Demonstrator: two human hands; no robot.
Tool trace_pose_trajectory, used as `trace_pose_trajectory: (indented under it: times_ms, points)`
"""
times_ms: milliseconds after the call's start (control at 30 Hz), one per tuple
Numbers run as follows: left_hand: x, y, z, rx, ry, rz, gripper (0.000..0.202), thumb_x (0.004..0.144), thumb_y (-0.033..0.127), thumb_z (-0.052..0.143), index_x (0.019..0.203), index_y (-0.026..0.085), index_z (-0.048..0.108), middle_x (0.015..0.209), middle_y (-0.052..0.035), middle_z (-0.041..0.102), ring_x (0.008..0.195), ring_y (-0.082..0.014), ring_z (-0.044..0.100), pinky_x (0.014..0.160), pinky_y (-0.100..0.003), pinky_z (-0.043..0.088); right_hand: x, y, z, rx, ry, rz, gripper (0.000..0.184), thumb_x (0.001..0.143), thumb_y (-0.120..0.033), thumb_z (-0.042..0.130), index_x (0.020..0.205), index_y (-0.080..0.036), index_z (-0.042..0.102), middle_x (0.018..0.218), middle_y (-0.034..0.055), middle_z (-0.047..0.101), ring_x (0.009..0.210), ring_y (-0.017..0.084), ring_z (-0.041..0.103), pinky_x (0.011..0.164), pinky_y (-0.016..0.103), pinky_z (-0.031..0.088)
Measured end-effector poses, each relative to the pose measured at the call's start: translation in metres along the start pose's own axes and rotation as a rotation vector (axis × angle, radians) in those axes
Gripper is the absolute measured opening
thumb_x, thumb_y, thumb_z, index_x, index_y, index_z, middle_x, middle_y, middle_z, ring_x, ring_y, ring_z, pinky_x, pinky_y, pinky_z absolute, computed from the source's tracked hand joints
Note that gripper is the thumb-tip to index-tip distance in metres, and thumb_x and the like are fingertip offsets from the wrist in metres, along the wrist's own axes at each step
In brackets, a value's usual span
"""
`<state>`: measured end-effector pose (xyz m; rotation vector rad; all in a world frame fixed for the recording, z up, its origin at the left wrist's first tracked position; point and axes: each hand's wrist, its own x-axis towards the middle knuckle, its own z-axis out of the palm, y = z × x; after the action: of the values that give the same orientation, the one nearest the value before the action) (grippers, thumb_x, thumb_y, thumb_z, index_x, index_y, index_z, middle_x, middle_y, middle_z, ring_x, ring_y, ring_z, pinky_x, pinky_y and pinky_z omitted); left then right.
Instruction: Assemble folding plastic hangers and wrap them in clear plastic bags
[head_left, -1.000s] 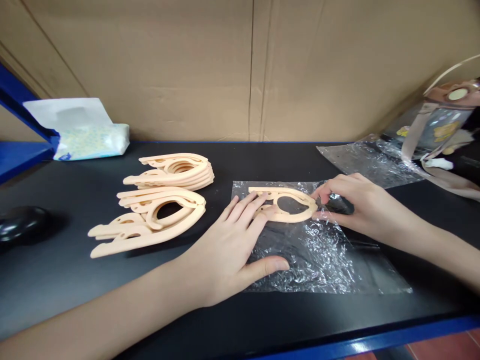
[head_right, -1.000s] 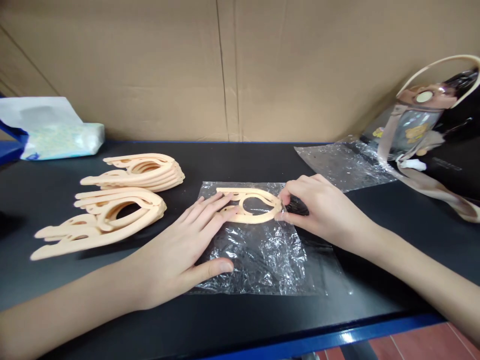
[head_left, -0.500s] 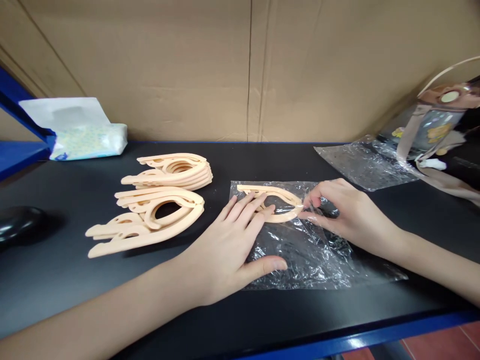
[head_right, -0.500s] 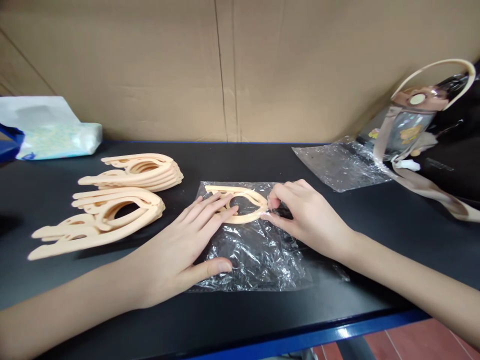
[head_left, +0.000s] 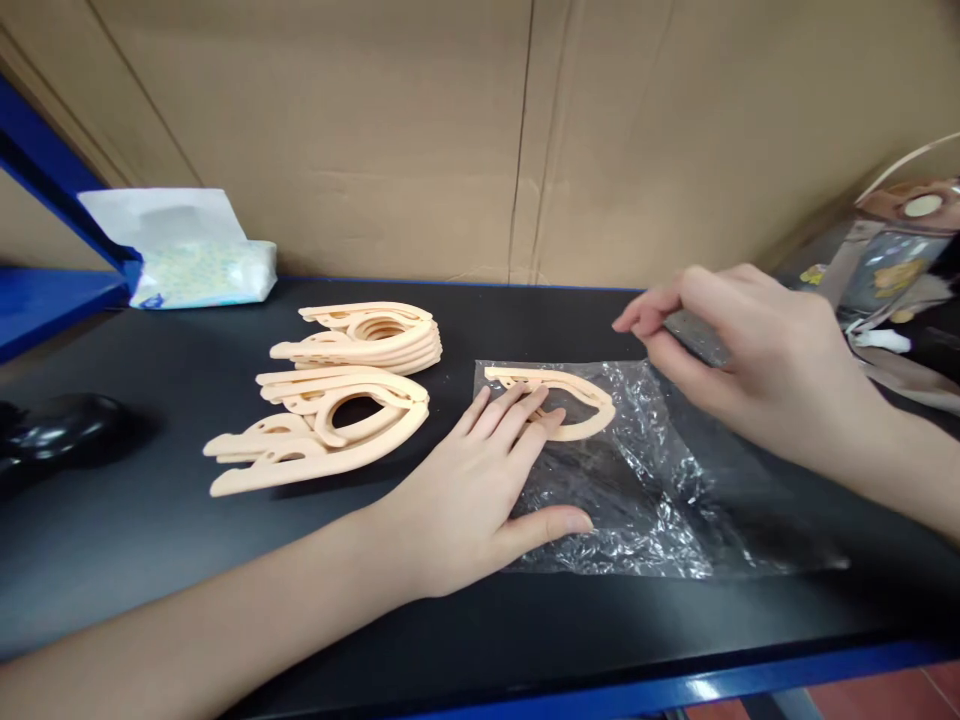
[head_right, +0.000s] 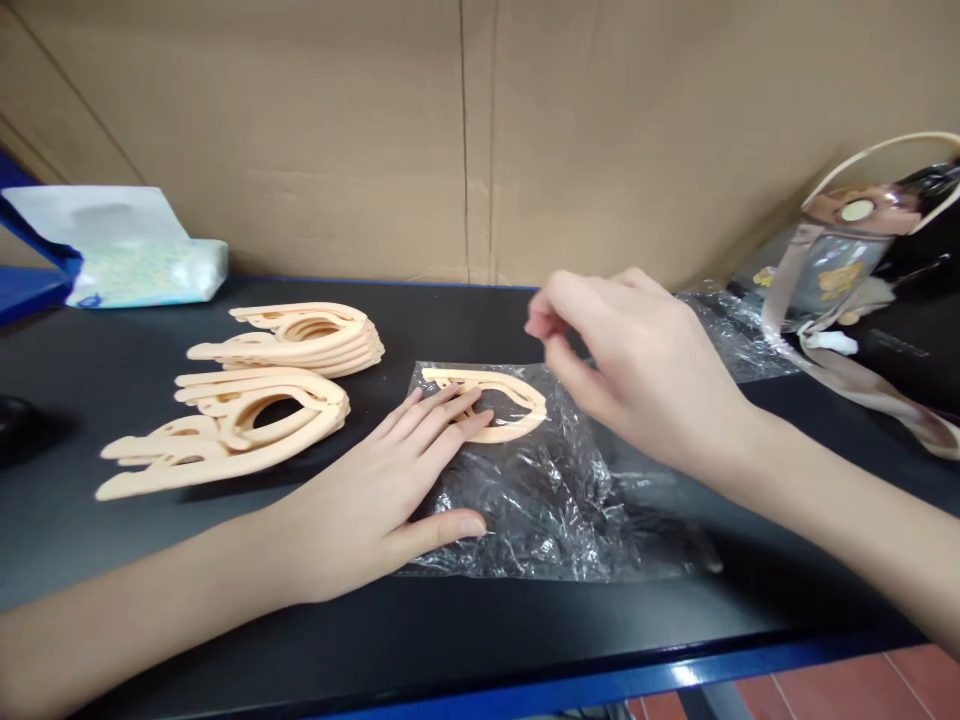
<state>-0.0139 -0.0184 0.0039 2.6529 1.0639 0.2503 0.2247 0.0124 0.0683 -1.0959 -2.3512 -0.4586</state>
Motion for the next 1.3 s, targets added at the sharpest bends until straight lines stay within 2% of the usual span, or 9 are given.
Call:
trace_pose_trajectory:
  times_ms: [100, 200, 267, 467, 633, 800, 933, 1100, 1300]
  points:
    - [0.001, 0.001, -0.001, 0.001, 0.050, 0.022, 0.083, 0.096, 0.071, 0.036, 0.152, 0.010, 0.036, 0.163, -0.0196, 0.031, 0.154, -0.0337, 0.021, 0.125, -0.058, 0.018, 0.026, -0.030, 0.006, 0.113, -0.005, -0.180, 0.013, 0.097, -0.022, 0.047, 0.095, -0.019, 0.059, 0.092, 0.0045, 0.071, 0.081, 0.022, 0.064, 0.073, 0.034, 0.044]
    - [-0.001, 0.000, -0.001, -0.070, 0.056, 0.017, 0.076, 0.097, 0.069, 0.035, 0.146, 0.012, 0.045, 0.146, -0.0190, 0.055, 0.138, -0.0357, 0.049, 0.116, -0.055, 0.037, 0.045, -0.060, 0.026, 0.184, -0.141, -0.327, 0.018, 0.096, -0.029, 0.054, 0.104, -0.014, 0.061, 0.095, 0.0085, 0.070, 0.084, 0.023, 0.062, 0.073, 0.034, 0.043]
    - [-0.003, 0.000, 0.000, -0.110, 0.050, -0.006, 0.071, 0.098, 0.068, 0.035, 0.142, 0.015, 0.051, 0.134, -0.0160, 0.066, 0.127, -0.0353, 0.060, 0.111, -0.052, 0.044, 0.055, -0.076, 0.041, 0.198, -0.231, -0.384, 0.023, 0.096, -0.030, 0.057, 0.110, -0.013, 0.060, 0.100, 0.0102, 0.069, 0.084, 0.024, 0.060, 0.075, 0.036, 0.043]
    - [-0.006, 0.001, 0.002, -0.120, 0.075, 0.003, 0.068, 0.097, 0.064, 0.045, 0.147, 0.018, 0.047, 0.142, -0.0127, 0.061, 0.137, -0.0369, 0.050, 0.114, -0.050, 0.040, 0.077, -0.098, 0.065, 0.310, -0.321, -0.409, 0.025, 0.093, -0.032, 0.065, 0.109, -0.014, 0.063, 0.100, 0.0092, 0.070, 0.086, 0.023, 0.060, 0.073, 0.034, 0.040]
    - [-0.005, -0.001, 0.000, -0.200, 0.047, 0.002, 0.067, 0.097, 0.063, 0.045, 0.144, 0.015, 0.049, 0.145, -0.0152, 0.058, 0.139, -0.0378, 0.048, 0.113, -0.050, 0.042, 0.086, -0.097, 0.068, 0.337, -0.305, -0.417, 0.011, 0.094, -0.026, 0.062, 0.090, -0.016, 0.065, 0.089, 0.0053, 0.067, 0.079, 0.018, 0.056, 0.071, 0.033, 0.034]
    - [-0.005, 0.000, -0.001, -0.175, 0.034, -0.012, 0.072, 0.096, 0.064, 0.047, 0.147, 0.013, 0.044, 0.146, -0.0188, 0.055, 0.140, -0.0397, 0.046, 0.113, -0.053, 0.041, 0.083, -0.086, 0.063, 0.410, -0.272, -0.352, 0.018, 0.090, -0.030, 0.069, 0.081, -0.016, 0.063, 0.092, 0.0027, 0.066, 0.084, 0.016, 0.056, 0.076, 0.033, 0.034]
    - [-0.005, 0.001, -0.004, -0.109, -0.005, -0.043, 0.076, 0.096, 0.068, 0.042, 0.150, 0.015, 0.039, 0.150, -0.0195, 0.051, 0.142, -0.0404, 0.042, 0.112, -0.057, 0.040, 0.066, -0.065, 0.044, 0.408, -0.186, -0.285, 0.017, 0.087, -0.028, 0.073, 0.080, -0.016, 0.062, 0.107, 0.0056, 0.066, 0.096, 0.020, 0.060, 0.083, 0.034, 0.038]
    - [-0.002, 0.001, -0.004, -0.018, 0.028, 0.024, 0.083, 0.096, 0.070, 0.035, 0.156, 0.013, 0.029, 0.164, -0.0180, 0.028, 0.154, -0.0377, 0.017, 0.123, -0.058, 0.021, 0.026, -0.019, 0.009, 0.305, -0.069, -0.125, 0.020, 0.090, -0.036, 0.070, 0.083, -0.019, 0.063, 0.113, 0.0077, 0.068, 0.099, 0.023, 0.065, 0.082, 0.037, 0.044]
    - [-0.002, -0.002, 0.000, -0.020, 0.008, 0.009, 0.084, 0.096, 0.073, 0.028, 0.155, 0.013, 0.032, 0.165, -0.0162, 0.027, 0.155, -0.0326, 0.020, 0.125, -0.058, 0.018, -0.042, 0.041, -0.027, 0.064, -0.038, 0.053, 0.032, 0.092, -0.054, 0.061, 0.081, -0.024, 0.061, 0.116, 0.0090, 0.068, 0.098, 0.025, 0.068, 0.081, 0.042, 0.048]
